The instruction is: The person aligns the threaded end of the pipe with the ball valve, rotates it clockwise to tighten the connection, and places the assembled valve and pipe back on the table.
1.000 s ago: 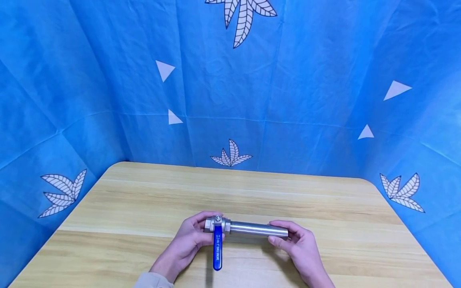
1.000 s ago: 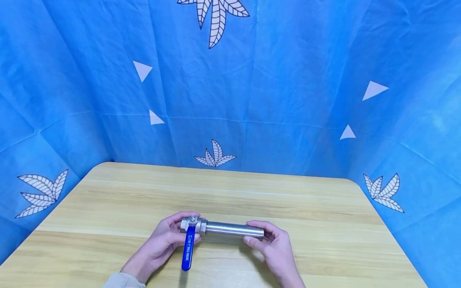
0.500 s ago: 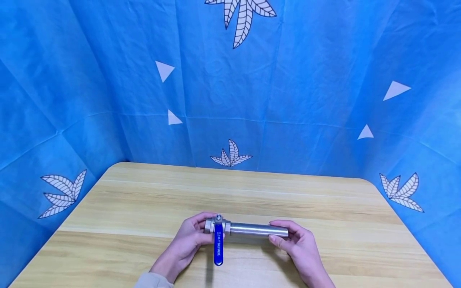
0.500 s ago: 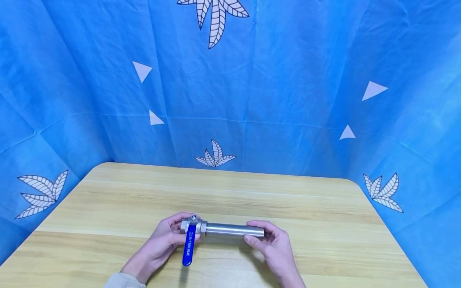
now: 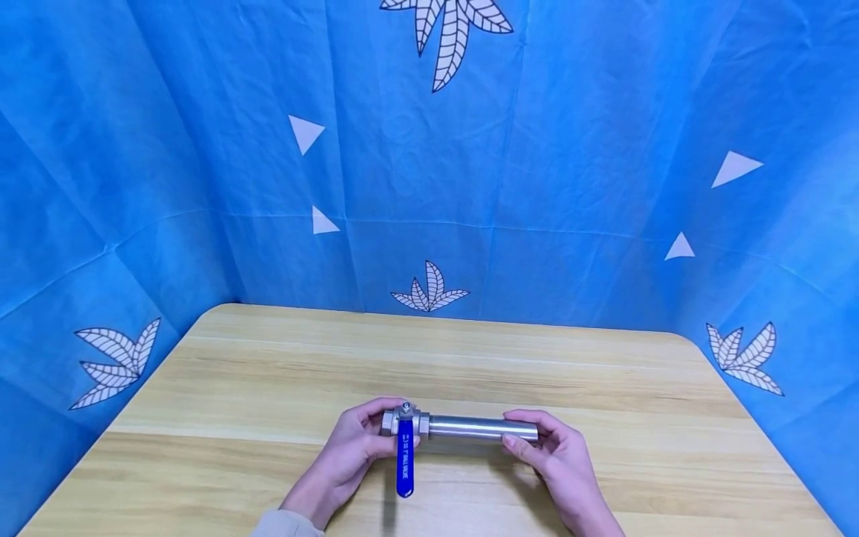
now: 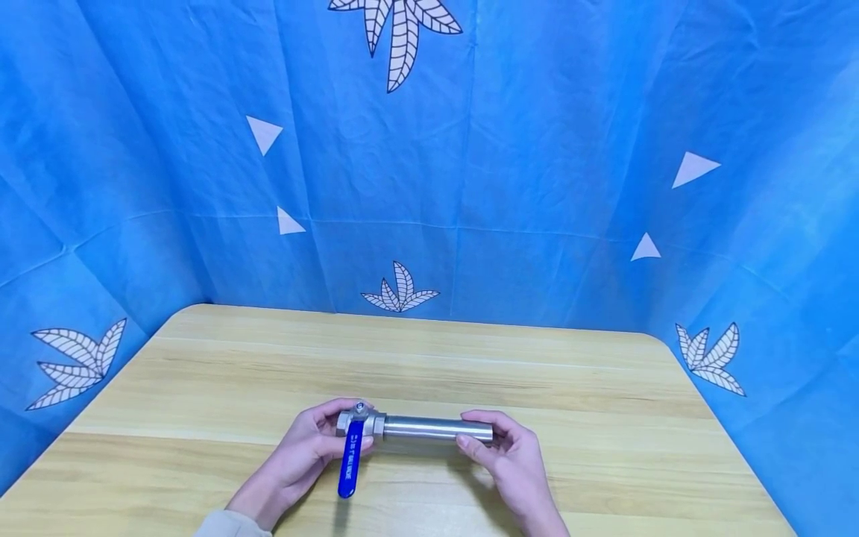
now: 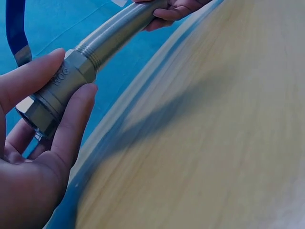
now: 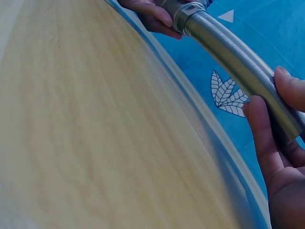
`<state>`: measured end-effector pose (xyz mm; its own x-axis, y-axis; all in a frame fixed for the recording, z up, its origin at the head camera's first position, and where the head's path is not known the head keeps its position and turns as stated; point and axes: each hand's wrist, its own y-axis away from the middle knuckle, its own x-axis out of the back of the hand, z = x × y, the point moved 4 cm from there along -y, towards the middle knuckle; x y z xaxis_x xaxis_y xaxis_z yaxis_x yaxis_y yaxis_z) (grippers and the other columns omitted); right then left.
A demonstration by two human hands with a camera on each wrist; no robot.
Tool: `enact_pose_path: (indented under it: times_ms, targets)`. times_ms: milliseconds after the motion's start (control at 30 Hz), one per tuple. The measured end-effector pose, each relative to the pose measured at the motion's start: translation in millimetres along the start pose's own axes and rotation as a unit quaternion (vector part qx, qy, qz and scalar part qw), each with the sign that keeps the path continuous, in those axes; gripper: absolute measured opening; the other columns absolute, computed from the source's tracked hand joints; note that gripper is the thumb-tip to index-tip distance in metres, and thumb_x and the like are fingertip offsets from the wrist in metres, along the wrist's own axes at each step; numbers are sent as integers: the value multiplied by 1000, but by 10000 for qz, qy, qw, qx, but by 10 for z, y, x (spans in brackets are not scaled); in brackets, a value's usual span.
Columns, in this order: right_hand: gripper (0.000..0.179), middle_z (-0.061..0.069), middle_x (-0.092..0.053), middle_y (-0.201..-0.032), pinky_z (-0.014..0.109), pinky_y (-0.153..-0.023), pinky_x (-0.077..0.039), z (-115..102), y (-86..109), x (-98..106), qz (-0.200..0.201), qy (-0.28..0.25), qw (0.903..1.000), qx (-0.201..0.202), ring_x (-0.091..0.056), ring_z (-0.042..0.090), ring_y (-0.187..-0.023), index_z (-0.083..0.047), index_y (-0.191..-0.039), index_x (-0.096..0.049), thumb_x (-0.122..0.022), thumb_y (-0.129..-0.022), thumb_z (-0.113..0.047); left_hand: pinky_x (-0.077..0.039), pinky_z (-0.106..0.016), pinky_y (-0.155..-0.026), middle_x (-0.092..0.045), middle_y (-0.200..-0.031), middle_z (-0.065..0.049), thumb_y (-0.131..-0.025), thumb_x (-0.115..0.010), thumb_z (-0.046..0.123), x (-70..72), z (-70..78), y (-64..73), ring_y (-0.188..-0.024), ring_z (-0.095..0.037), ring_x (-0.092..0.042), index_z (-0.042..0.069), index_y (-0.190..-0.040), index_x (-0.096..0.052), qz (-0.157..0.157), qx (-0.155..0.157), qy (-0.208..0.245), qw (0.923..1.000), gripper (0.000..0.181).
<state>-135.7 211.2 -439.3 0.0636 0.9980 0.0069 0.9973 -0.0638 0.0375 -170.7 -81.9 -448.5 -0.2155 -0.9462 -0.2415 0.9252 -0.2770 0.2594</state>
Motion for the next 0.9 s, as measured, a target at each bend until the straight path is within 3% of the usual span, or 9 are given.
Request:
enact_pose_path:
  times_ms: [233, 467, 900]
  targets:
    - [40, 4, -77, -108, 29, -83, -68, 6, -5, 0, 42, -53, 10000, 16, -73, 15, -91, 9, -125, -71, -82, -87, 1, -62, -30, -103, -75, -131, -9, -81, -88, 0, 20, -7, -13, -115, -21, -71, 0, -148, -60, 155, -11, 49, 9999, 72]
    - [38, 6, -77, -105, 31, -81, -68, 29, -22, -1, 14, -65, 9998, -213, -75, 18, -84, 9, -125, -71, -81, -91, -3, -61, -31, -102, -76, -125, -8, -79, -88, -3, 20, -16, -22, -113, -22, -71, 1, -142, -64, 224, -76, 64, 9997, 68]
    - [28, 12, -76, -84, 30, -63, -64, 59, -46, -19, 187, 135, 9979, -597, -72, 19, -66, 5, -114, -74, -77, -98, -18, -64, -33, -100, -76, -124, -10, -79, -83, -6, 15, -37, -16, -110, -23, -74, -3, -145, -60, 259, -31, 281, 9993, 70]
